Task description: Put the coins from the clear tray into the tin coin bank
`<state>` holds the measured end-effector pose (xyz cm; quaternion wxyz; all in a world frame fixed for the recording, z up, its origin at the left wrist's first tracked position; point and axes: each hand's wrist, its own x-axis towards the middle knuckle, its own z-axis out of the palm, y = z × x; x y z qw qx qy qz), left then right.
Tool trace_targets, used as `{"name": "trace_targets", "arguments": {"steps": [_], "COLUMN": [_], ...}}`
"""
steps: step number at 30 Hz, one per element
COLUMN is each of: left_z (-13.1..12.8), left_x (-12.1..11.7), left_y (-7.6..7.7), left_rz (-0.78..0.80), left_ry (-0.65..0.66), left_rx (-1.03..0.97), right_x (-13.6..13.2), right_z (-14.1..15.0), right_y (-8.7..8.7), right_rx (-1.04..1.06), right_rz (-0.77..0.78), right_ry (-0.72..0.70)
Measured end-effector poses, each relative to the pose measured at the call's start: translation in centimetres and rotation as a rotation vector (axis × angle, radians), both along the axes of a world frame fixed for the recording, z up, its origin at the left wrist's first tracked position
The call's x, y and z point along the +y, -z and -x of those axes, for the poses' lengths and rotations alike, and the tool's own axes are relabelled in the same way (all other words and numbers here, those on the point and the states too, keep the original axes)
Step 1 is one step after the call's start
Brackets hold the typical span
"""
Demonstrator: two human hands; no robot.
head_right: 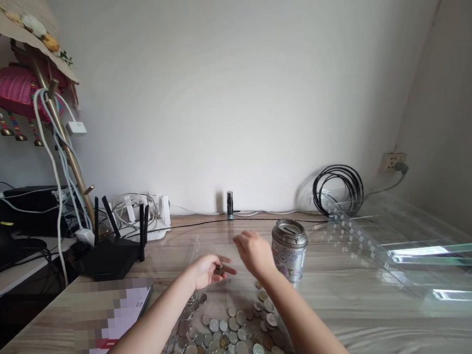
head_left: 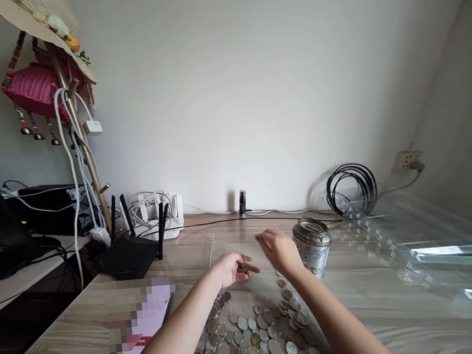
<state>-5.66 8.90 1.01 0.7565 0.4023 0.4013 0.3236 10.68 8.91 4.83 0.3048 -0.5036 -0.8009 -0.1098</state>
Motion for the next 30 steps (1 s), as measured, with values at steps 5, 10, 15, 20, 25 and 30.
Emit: {"name": "trace_targets", "arguments": {"steps": [5,10,15,20,25,30], "left_z": [0.1,0.1,0.2,0.1,0.0,0.0], "left_x": [0.1,0.9,0.9,0.6,0.4,0.2], "left_y": [0.5,1.8,1.9,1.4,1.1,0.9], "left_rz": [-0.037,-0.086,-0.119,-0.149,-0.145,-0.146], "left_ry": [-0.015,-0.011,-0.012,-0.016,-0.007,-0.015], "left_rx": [-0.015,-0.014,0.007,0.052,0.093,0.101], "right_x": [0.4,0.4,2.1,3.1,2.9,3.4], "right_z": [-3.7,-7.2,-10.9,-11.3,-10.4,-11.1], "right_y": [-2.3,-3.2,-3.0,-2.5,-2.5,-2.4], "right_rx": [0.103,0.258,0.480,0.419,0.300,0.339], "right_rz": [-0.233,-0.368,0.107,0.182,0.079,0.146], "right_ry": [0.259,0.386,0.505,0.464,0.541,0.535]}}
